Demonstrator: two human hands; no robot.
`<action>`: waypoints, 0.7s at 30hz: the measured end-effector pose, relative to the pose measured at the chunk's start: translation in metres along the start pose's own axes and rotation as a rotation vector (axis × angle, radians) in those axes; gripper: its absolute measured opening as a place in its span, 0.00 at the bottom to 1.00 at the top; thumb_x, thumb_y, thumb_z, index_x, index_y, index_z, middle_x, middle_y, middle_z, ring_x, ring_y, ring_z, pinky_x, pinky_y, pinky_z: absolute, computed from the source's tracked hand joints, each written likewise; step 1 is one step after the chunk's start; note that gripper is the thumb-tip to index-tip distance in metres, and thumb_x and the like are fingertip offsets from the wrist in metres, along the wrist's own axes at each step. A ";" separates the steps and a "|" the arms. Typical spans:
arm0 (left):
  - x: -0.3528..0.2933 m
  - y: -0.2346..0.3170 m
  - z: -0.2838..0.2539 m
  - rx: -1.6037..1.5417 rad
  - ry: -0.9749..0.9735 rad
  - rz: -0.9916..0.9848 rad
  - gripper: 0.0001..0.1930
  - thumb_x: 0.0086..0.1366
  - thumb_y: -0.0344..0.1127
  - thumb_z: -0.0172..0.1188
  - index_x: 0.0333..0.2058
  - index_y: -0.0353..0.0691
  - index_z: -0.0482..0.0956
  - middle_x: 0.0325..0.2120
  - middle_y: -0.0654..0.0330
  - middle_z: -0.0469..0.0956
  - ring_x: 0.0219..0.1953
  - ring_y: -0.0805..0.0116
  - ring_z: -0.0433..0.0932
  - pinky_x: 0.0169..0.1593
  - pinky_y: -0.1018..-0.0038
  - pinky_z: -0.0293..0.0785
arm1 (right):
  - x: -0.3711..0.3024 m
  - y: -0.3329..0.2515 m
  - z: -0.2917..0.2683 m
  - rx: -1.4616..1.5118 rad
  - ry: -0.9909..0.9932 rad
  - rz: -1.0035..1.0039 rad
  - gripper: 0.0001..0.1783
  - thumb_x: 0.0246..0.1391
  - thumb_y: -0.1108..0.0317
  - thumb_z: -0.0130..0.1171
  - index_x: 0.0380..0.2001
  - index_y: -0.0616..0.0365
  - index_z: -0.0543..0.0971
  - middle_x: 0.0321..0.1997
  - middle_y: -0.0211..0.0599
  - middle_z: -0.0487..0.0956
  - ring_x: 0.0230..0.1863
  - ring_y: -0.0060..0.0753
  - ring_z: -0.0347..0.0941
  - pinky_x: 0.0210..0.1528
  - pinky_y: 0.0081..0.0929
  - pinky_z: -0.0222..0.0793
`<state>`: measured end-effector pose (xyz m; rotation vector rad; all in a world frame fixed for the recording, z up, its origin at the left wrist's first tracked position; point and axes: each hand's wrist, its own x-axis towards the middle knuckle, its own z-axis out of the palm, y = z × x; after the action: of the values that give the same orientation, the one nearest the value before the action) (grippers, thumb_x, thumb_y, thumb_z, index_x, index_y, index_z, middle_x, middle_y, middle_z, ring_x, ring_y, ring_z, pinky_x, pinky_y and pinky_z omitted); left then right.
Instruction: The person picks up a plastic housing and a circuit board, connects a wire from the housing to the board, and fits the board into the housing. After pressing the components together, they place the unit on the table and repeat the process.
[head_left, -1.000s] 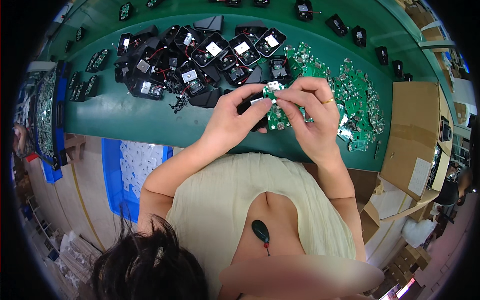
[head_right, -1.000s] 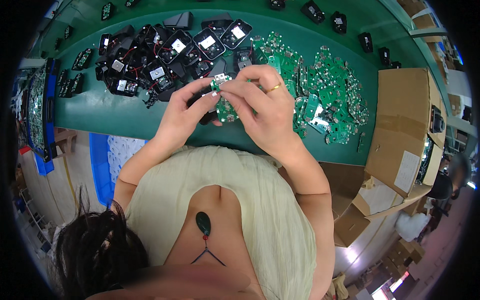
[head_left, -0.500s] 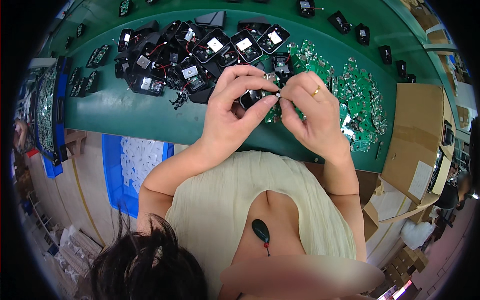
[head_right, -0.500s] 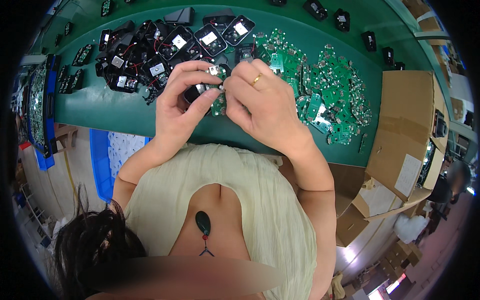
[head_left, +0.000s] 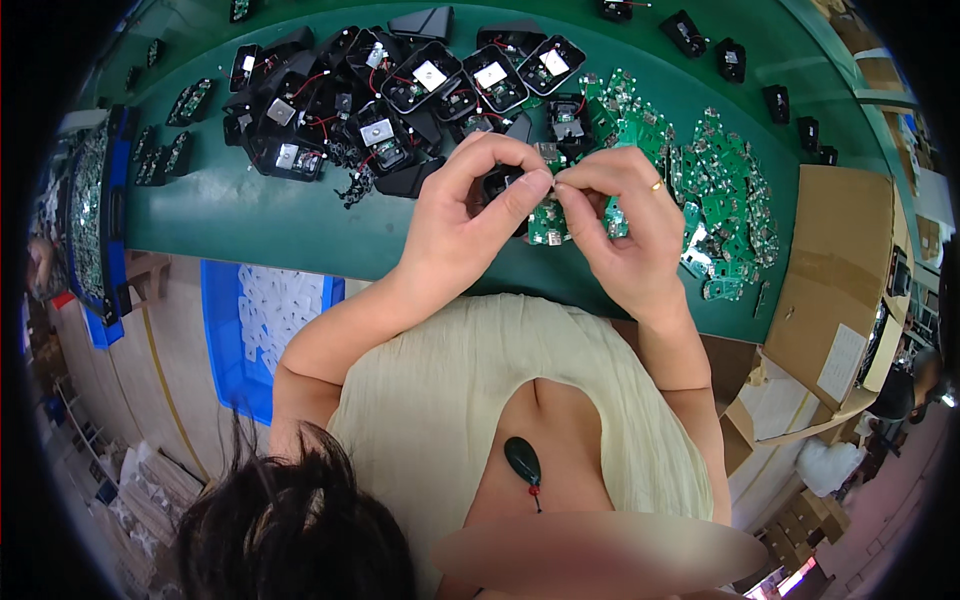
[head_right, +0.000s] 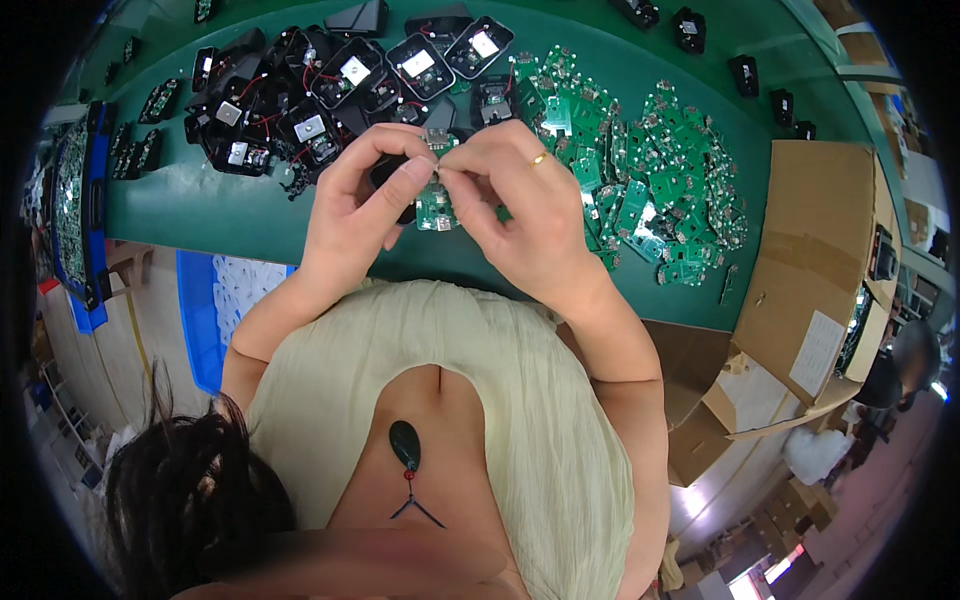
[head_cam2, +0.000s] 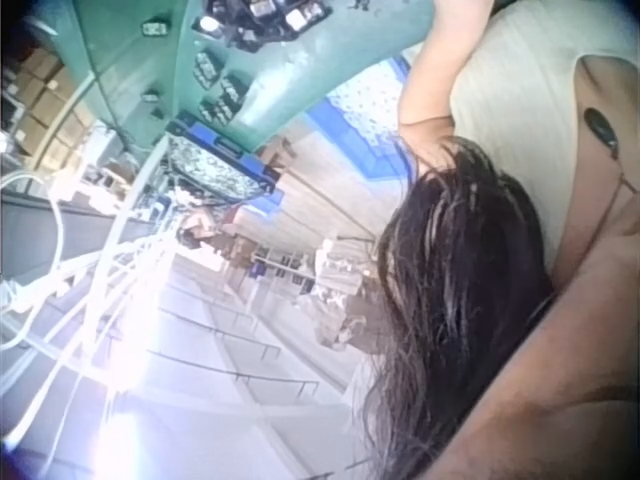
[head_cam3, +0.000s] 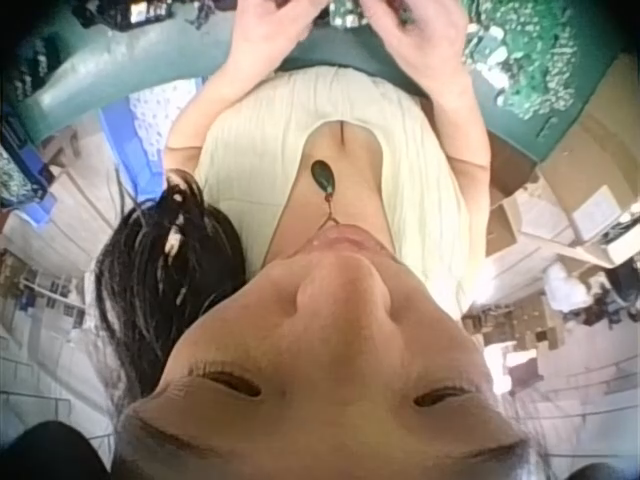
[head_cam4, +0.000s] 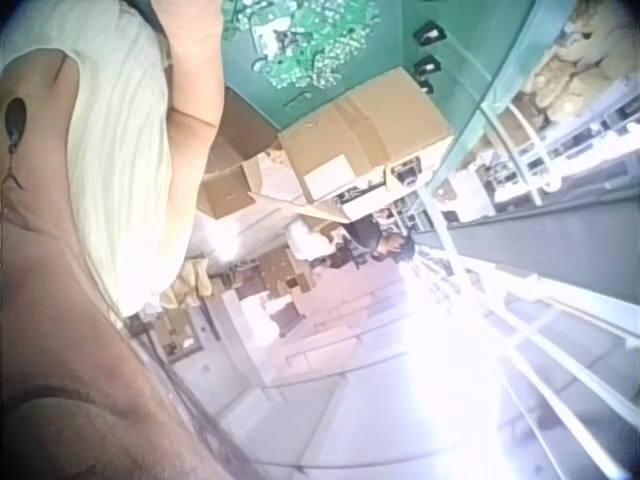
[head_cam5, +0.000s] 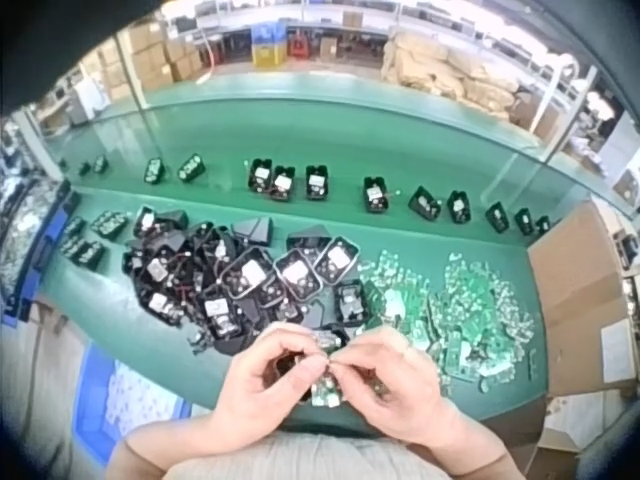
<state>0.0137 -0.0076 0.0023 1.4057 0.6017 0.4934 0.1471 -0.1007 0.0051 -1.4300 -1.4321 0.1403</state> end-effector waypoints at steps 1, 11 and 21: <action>-0.001 0.002 0.000 -0.002 0.001 -0.004 0.08 0.53 0.29 0.60 0.33 0.39 0.73 0.34 0.66 0.68 0.30 0.81 0.66 0.28 0.85 0.62 | 0.000 -0.001 0.000 0.041 0.008 0.054 0.07 0.41 0.82 0.58 0.26 0.63 0.74 0.26 0.34 0.71 0.19 0.19 0.66 0.18 0.15 0.62; -0.003 -0.002 0.002 0.036 0.054 0.045 0.22 0.50 0.24 0.57 0.46 0.39 0.66 0.40 0.63 0.69 0.42 0.75 0.68 0.38 0.81 0.69 | -0.001 0.010 -0.002 0.126 -0.043 0.137 0.08 0.40 0.82 0.56 0.26 0.62 0.73 0.24 0.33 0.71 0.20 0.22 0.66 0.20 0.17 0.61; -0.003 -0.002 0.002 0.347 0.148 0.330 0.20 0.44 0.24 0.59 0.40 0.38 0.72 0.33 0.59 0.68 0.31 0.68 0.71 0.33 0.77 0.69 | 0.009 0.006 -0.009 -0.219 -0.215 -0.209 0.14 0.31 0.81 0.59 0.28 0.62 0.72 0.30 0.38 0.71 0.29 0.39 0.69 0.29 0.28 0.67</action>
<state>0.0132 -0.0114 0.0009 1.8233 0.5957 0.7886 0.1601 -0.0967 0.0099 -1.4634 -1.8101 0.0041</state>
